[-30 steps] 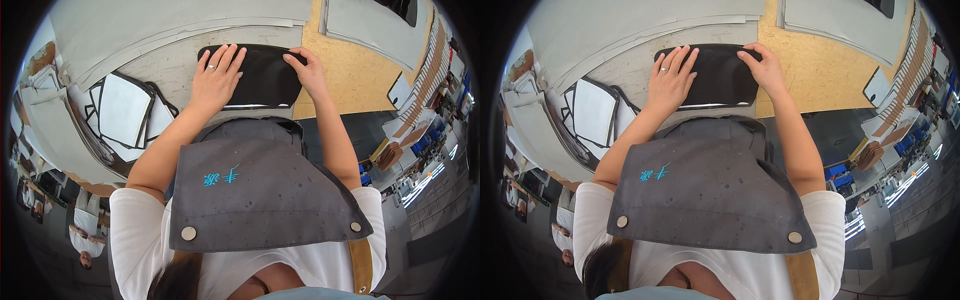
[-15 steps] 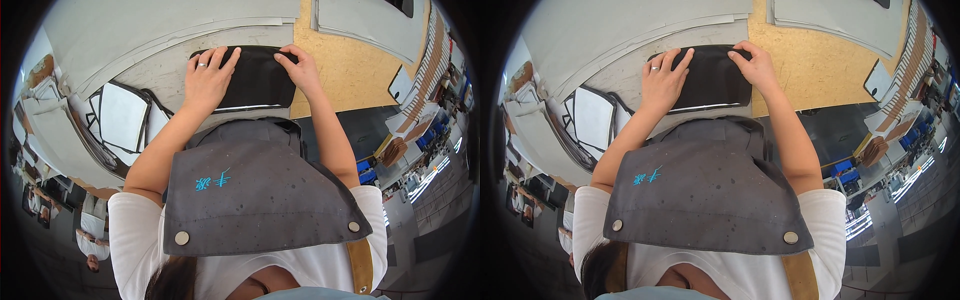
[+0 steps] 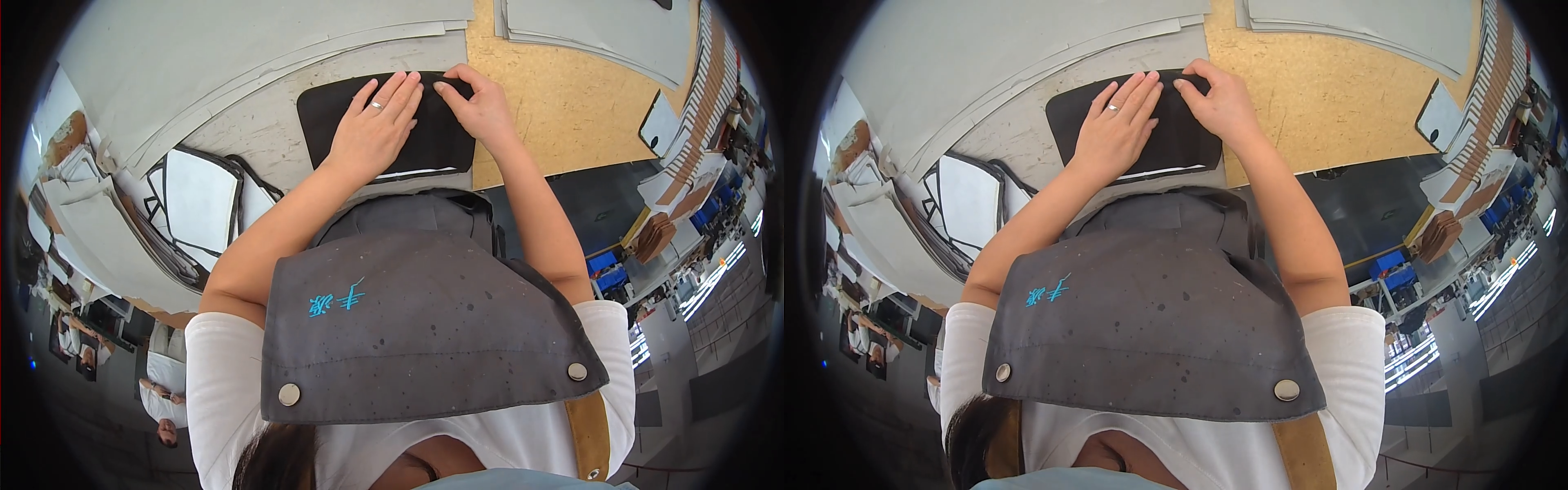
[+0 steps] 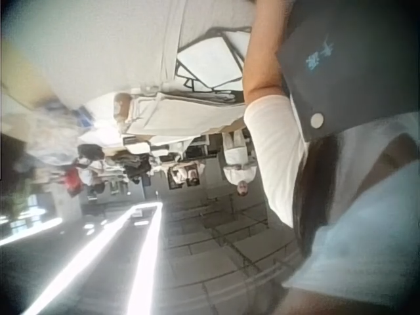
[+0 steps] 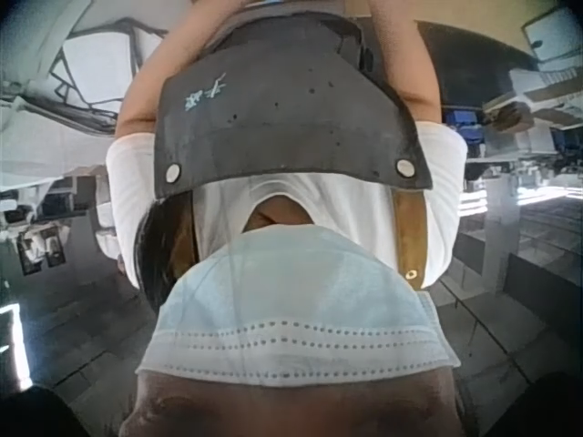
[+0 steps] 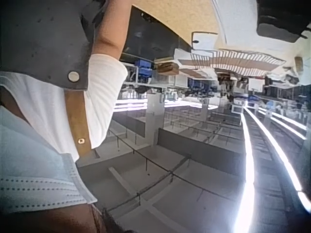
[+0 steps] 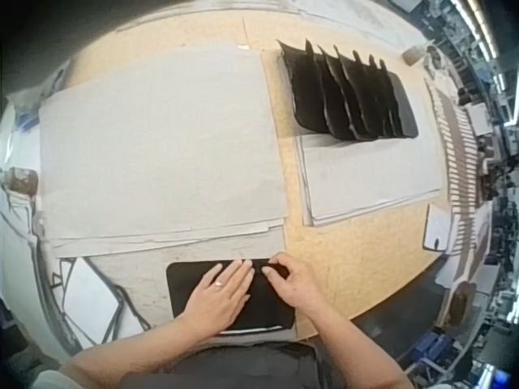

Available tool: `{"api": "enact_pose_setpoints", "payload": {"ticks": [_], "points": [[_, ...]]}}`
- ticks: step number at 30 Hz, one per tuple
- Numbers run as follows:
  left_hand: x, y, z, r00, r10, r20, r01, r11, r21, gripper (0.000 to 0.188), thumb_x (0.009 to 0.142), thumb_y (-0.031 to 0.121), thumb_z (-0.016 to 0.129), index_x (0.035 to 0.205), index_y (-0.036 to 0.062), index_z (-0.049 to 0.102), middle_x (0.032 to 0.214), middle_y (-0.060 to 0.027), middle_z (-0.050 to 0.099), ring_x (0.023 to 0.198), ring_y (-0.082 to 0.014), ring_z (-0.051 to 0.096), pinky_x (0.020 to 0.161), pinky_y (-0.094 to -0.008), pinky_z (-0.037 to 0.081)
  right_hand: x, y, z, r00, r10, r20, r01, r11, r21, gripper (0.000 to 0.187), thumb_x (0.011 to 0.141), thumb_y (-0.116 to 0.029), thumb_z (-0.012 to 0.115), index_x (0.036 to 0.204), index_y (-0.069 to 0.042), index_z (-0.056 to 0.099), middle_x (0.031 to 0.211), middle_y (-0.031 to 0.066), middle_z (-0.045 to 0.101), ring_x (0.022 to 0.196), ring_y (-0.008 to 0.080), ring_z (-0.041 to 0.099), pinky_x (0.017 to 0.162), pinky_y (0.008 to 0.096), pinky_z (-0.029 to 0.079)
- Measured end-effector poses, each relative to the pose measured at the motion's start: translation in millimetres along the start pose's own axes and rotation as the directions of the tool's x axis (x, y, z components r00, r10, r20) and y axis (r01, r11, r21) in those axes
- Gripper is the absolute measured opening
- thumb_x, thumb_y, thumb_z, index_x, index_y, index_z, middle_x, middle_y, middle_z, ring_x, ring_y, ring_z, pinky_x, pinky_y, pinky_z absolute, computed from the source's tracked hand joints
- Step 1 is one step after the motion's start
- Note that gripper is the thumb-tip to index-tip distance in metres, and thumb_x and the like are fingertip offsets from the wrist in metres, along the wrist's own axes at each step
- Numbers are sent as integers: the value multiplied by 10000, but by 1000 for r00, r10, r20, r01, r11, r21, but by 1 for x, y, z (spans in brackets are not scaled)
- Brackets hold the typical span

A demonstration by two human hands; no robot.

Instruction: The recorder is assembling small leather panels, applying adhesive from a bottle, and aligning the pieces at a workstation.

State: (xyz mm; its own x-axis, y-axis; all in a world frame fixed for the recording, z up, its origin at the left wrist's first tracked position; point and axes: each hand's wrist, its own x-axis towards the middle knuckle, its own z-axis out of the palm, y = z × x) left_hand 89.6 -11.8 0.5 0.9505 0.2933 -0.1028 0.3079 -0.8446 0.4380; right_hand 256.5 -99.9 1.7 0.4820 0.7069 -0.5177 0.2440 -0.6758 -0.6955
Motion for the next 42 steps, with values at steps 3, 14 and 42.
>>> {"api": "enact_pose_setpoints", "payload": {"ticks": [3, 14, 42], "points": [[0, 1, 0, 1000, 3, -1, -3, 999, 42, 484, 825, 231, 570, 1270, 87, 450, 1362, -22, 392, 1247, -153, 372, 1013, -346, 296, 1, -9, -9, 999, 15, 34, -10, 992, -126, 219, 796, -234, 662, 868, -36, 602, 655, 6, 574, 538, 68, 475, 509, 214, 400], [4, 5, 1, 1000, -17, -3, 17, 996, 83, 504, 839, 258, 552, 1308, 128, 421, 1327, -12, 419, 1213, -157, 389, 987, -345, 326, -32, 16, -14, 970, 242, 10, -219, 858, 465, 189, 845, -184, 610, 831, 4, 593, 674, 10, 574, 587, 45, 497, 529, 203, 402], [35, 21, 5, 976, 170, 135, -168, 985, -29, 538, 833, 240, 560, 1312, 60, 393, 1399, -30, 336, 1291, -171, 310, 1055, -369, 239, -27, 27, 9, 953, 193, -233, -97, 924, 369, 205, 803, -215, 609, 738, -22, 585, 549, 56, 553, 471, 137, 487, 470, 279, 379]]}}
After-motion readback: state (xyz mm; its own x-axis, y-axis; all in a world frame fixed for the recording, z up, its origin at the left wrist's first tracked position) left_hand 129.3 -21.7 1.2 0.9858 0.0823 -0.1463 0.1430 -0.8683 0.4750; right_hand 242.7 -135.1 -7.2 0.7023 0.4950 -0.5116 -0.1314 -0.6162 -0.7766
